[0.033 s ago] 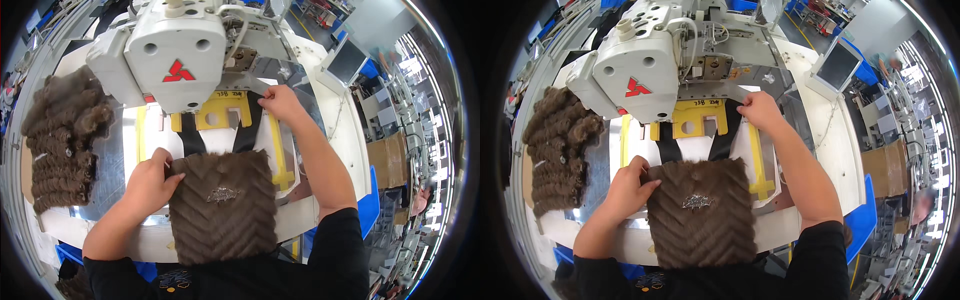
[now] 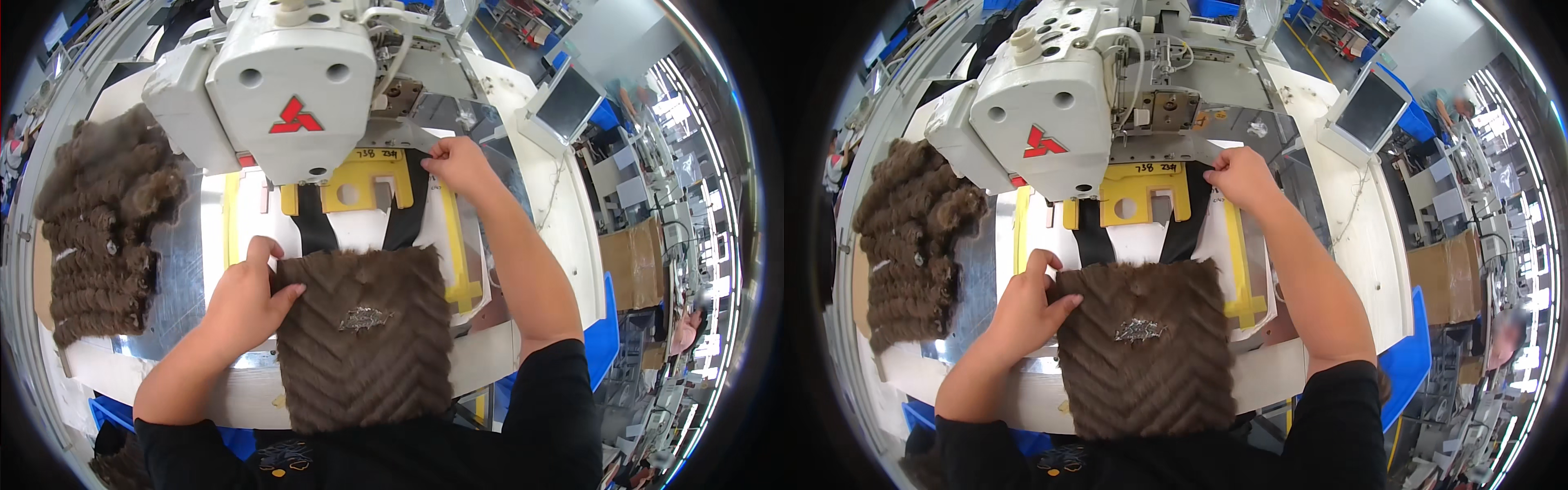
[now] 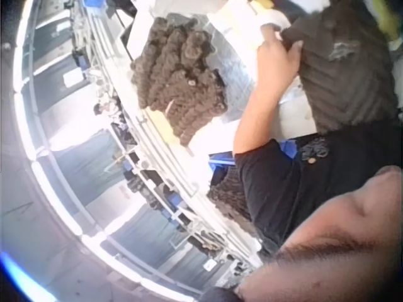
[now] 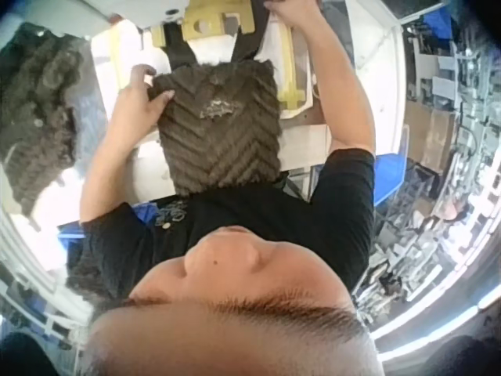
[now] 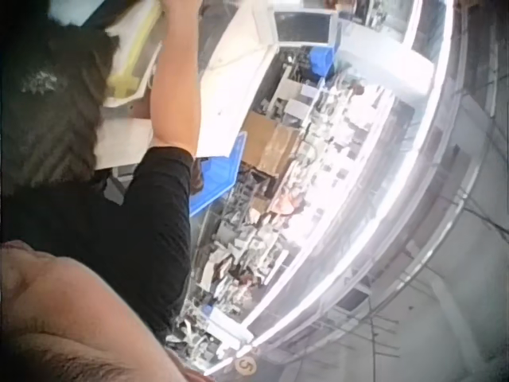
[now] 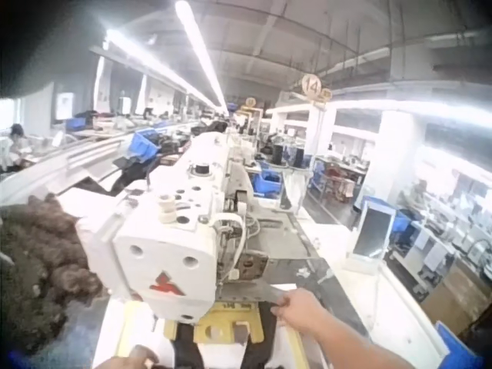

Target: Sewing and assembling fur pelt strips onto a base material using an industrial sewing machine.

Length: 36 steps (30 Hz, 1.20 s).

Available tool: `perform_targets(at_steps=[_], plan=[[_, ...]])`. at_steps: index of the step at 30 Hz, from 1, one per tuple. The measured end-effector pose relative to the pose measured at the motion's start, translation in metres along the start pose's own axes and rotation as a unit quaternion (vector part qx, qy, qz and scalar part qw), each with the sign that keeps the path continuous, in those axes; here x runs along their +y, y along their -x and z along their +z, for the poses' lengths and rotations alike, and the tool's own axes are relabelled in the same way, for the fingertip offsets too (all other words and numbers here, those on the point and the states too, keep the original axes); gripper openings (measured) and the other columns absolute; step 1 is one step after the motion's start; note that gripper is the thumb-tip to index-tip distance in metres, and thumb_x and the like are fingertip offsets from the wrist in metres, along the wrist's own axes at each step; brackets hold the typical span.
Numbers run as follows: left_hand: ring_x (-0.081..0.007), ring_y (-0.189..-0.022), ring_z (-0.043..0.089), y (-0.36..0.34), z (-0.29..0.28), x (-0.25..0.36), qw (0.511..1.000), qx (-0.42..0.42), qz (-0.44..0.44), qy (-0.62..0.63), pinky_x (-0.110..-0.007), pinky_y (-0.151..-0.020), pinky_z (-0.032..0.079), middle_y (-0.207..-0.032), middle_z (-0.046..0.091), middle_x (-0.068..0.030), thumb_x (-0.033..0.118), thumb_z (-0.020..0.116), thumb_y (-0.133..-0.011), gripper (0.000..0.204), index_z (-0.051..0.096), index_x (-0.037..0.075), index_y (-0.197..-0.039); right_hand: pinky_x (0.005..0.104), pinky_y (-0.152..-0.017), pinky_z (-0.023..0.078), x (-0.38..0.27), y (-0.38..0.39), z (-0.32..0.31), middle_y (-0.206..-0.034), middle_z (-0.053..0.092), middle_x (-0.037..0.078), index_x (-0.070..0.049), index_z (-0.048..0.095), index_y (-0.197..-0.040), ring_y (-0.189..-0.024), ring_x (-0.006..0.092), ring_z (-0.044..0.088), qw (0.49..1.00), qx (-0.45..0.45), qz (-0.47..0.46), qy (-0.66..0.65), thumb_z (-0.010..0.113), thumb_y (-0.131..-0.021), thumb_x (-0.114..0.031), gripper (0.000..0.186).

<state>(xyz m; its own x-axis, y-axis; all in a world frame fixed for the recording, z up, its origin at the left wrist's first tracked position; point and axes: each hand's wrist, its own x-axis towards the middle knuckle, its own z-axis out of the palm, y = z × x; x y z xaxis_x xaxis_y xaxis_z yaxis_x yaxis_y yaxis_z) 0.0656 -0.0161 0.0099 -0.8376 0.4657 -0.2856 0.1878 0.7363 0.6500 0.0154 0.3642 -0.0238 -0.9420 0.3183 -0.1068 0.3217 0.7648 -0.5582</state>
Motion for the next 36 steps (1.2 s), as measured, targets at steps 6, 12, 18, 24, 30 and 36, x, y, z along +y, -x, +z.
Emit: perform_targets(at_steps=[6, 12, 18, 24, 30, 36], plan=[[-0.0374, -0.068, 0.068, -0.006, 0.010, -0.019, 0.990, 0.093, 0.092, 0.051, -0.045, -0.064, 0.052, -0.072, 0.066, -0.0162, 0.011, 0.075, -0.090, 0.035, 0.055, 0.004, -0.118, 0.0388, -0.072, 0.057, -0.010, -0.041, 0.013, -0.074, 0.071, 0.015, 0.001, 0.076, -0.093, -0.072, 0.0257, 0.072, 0.997, 0.046, -0.052, -0.041, 0.076, -0.088, -0.022, 0.023], [-0.0376, -0.069, 0.069, -0.002, 0.002, -0.022, 0.992, 0.109, 0.028, 0.061, -0.045, -0.065, 0.053, -0.073, 0.066, -0.0172, 0.017, 0.074, -0.092, 0.039, 0.057, 0.006, -0.125, 0.0327, -0.070, 0.056, -0.030, 0.001, 0.014, -0.103, 0.067, 0.008, 0.000, 0.068, -0.121, -0.079, 0.0172, 0.065, 0.976, 0.091, 0.026, -0.198, 0.070, -0.096, -0.015, 0.029], [-0.0431, -0.076, 0.070, 0.006, 0.005, -0.018, 0.996, 0.053, 0.068, -0.024, -0.050, -0.070, 0.055, -0.078, 0.069, -0.0212, 0.017, 0.070, -0.093, 0.042, 0.053, 0.001, -0.127, 0.0366, -0.083, 0.058, -0.013, 0.140, 0.001, -0.127, 0.057, 0.009, -0.002, 0.055, -0.130, -0.102, 0.0172, 0.062, 0.907, -0.069, 0.092, -0.404, 0.071, -0.094, -0.010, 0.040], [-0.0349, -0.059, 0.061, 0.005, 0.023, -0.028, 0.987, 0.119, 0.108, 0.006, -0.044, -0.059, 0.048, -0.064, 0.057, -0.0130, 0.010, 0.072, -0.091, 0.044, 0.056, 0.004, -0.131, 0.0319, -0.087, 0.049, -0.007, 0.181, 0.013, -0.125, 0.057, 0.007, -0.006, 0.057, -0.124, -0.103, 0.0130, 0.058, 0.823, -0.072, 0.150, -0.543, 0.070, -0.093, -0.004, 0.034], [-0.0426, -0.070, 0.067, 0.015, 0.017, -0.013, 0.995, 0.070, 0.061, -0.048, -0.050, -0.067, 0.053, -0.074, 0.067, -0.0197, 0.016, 0.068, -0.096, 0.044, 0.055, 0.004, -0.136, 0.0333, -0.062, 0.050, -0.016, 0.193, 0.014, -0.085, 0.066, 0.006, -0.002, 0.059, -0.128, -0.069, 0.0114, 0.060, 0.968, -0.063, 0.058, -0.235, 0.072, -0.096, -0.016, 0.037], [-0.0419, -0.073, 0.068, 0.003, 0.023, -0.024, 0.975, 0.120, 0.127, -0.138, -0.050, -0.069, 0.054, -0.079, 0.069, -0.0221, 0.010, 0.059, -0.099, 0.042, 0.054, -0.004, -0.138, 0.0457, -0.076, 0.053, -0.041, 0.174, 0.011, -0.091, 0.072, 0.021, 0.001, 0.064, -0.131, -0.083, 0.0411, 0.068, 0.997, -0.054, -0.022, -0.052, 0.065, -0.096, -0.019, 0.040]])
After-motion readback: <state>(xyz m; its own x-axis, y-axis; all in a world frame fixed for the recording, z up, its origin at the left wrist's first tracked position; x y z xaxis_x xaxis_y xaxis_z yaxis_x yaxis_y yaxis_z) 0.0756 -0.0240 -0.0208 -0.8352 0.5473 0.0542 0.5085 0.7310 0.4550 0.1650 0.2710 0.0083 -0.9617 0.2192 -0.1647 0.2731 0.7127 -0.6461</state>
